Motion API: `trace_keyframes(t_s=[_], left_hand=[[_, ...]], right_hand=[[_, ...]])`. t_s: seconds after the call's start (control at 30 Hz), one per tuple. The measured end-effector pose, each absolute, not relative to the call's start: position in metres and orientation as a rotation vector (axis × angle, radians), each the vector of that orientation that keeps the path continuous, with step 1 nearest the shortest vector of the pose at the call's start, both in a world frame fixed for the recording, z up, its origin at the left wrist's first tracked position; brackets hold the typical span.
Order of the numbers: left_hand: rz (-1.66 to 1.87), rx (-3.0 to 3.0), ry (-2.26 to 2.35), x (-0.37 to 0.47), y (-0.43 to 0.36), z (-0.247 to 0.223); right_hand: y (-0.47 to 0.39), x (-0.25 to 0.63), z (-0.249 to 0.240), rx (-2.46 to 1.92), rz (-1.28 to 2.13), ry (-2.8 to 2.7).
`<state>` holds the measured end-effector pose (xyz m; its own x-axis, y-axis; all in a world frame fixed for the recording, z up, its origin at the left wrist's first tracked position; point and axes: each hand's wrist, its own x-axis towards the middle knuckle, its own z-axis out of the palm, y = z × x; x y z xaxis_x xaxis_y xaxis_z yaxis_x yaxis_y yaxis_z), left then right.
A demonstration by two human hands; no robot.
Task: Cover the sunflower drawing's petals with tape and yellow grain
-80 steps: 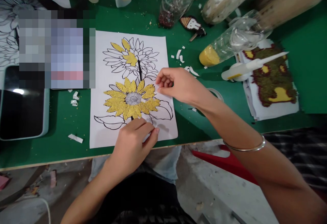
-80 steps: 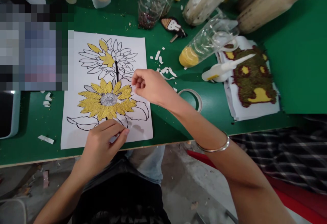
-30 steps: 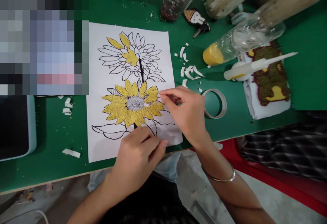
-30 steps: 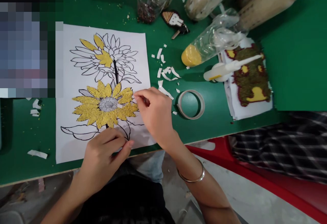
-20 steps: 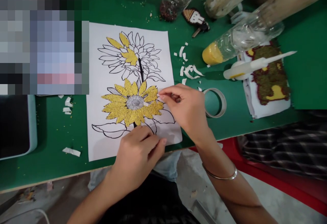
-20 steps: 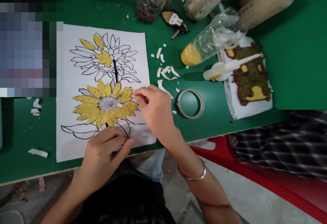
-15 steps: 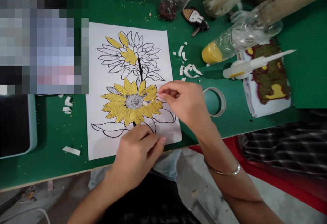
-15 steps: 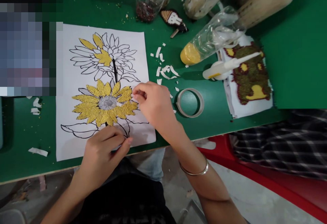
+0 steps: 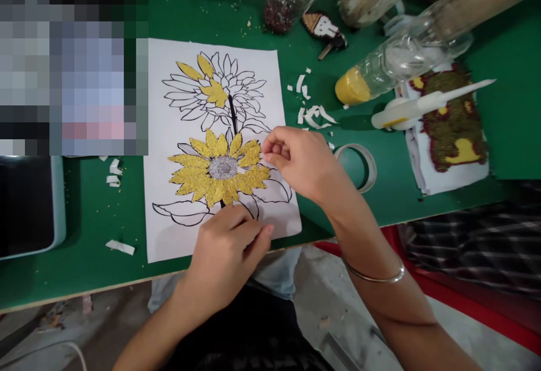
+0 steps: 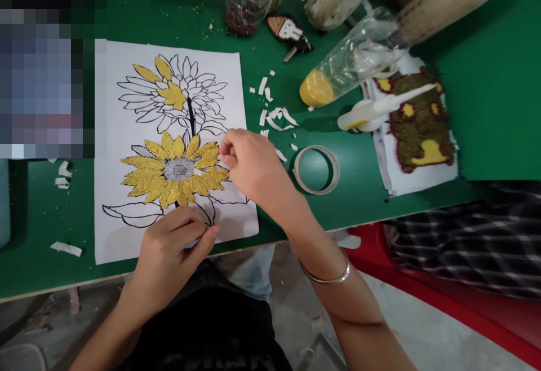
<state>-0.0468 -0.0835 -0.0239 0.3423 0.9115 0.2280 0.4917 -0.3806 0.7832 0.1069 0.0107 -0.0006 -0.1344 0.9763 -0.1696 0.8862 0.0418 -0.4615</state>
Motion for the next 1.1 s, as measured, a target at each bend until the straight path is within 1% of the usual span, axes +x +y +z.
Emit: trace_keyframes(t_s=[0.23,0.33,0.47,0.73,0.97,1.1], left_hand=[[0.893,2.019,1.228,-0.047,-0.083,-0.025],[0.902,2.024,1.232,-0.047,-0.083,-0.024],[0.902,2.022,1.235,-0.046,-0.083,-0.023],[0.908,2.028,1.242,-0.046,-0.083,-0.024],[0.901,2.015,1.243,-0.045,-0.084,-0.024],[0.889,2.018,1.245,-0.045,-0.084,-0.024]], right_hand=[[-0.003,0.108,-0.01,-1.822,0.545,-1.938],[-0.01,0.107,-0.013,-1.764,0.432,-1.928],[-0.013,0.106,-0.012,-1.735,0.398,-1.978],[-0.003,0.117,-0.006,-1.677,0.442,-2.191],[0.01,0.133,-0.001,-1.378,0.423,-2.642],[0.017,0.133,0.004,-1.347,0.495,-2.776]])
